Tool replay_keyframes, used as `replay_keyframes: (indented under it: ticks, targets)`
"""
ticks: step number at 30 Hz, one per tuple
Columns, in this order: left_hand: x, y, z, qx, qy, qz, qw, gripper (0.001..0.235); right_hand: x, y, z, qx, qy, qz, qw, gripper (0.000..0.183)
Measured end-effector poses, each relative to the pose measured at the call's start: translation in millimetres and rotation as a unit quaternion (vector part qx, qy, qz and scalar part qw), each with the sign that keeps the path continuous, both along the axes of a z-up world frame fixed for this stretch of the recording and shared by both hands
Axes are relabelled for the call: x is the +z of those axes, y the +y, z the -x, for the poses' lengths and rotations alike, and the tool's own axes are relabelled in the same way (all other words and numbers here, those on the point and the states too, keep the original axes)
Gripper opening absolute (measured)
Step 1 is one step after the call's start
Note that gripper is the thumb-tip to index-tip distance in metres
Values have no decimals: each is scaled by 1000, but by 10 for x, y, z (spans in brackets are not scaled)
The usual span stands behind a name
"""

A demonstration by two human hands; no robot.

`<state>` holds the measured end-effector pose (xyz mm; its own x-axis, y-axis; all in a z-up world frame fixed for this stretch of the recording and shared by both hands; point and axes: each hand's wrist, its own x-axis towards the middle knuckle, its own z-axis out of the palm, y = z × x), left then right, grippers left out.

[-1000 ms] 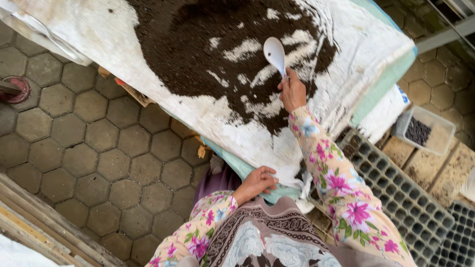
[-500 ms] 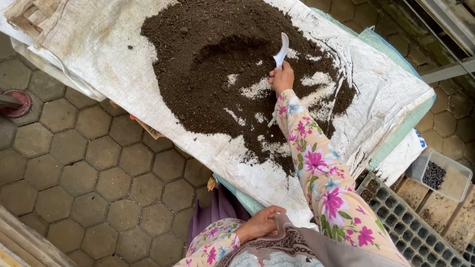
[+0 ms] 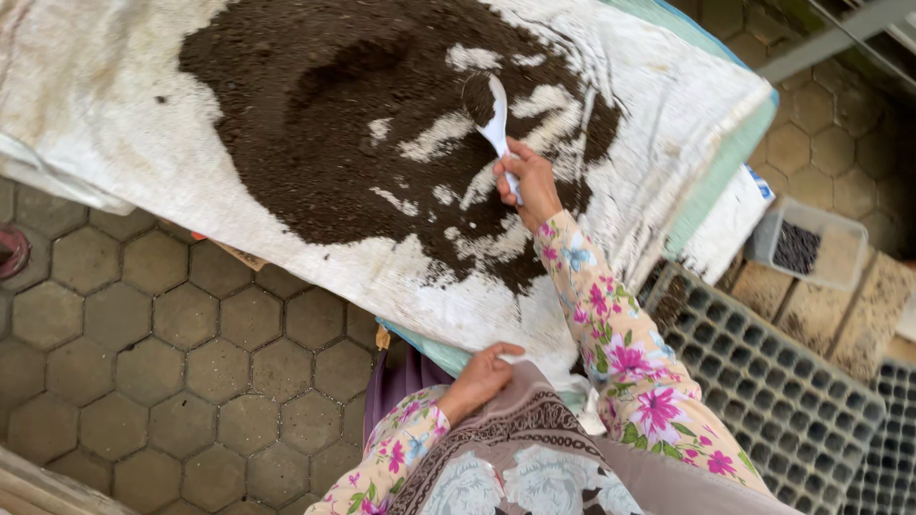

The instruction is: The person uses a white plastic spoon to scoop dark soil from a large white sack and carefully fills the individual cells of a black plastic seedling tray. The process is repetitive, involving scooping soil and distributing it into the tray's compartments.

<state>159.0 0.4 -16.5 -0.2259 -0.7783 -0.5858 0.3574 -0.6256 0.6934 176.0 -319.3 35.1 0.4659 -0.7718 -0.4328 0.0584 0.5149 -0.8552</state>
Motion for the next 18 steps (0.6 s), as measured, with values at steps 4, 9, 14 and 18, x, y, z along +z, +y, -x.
replay_keyframes:
  ticks: [4,9,14,18]
  targets:
    - [255,-242,-27,24,-8,-7,1000,35,217,498,736,11,64,22,998,51]
    - [431,-854,-109,199,-89,14,976,40,333,860,1050,40,104,35,993,50]
    - [395,-1319,-403,360,-44,51,930,46,67,796,483,97,157,242,953,47]
    - [274,-1177,-924,436,-99,71,892,55,-254,-81,-33,19,332,477,813,44]
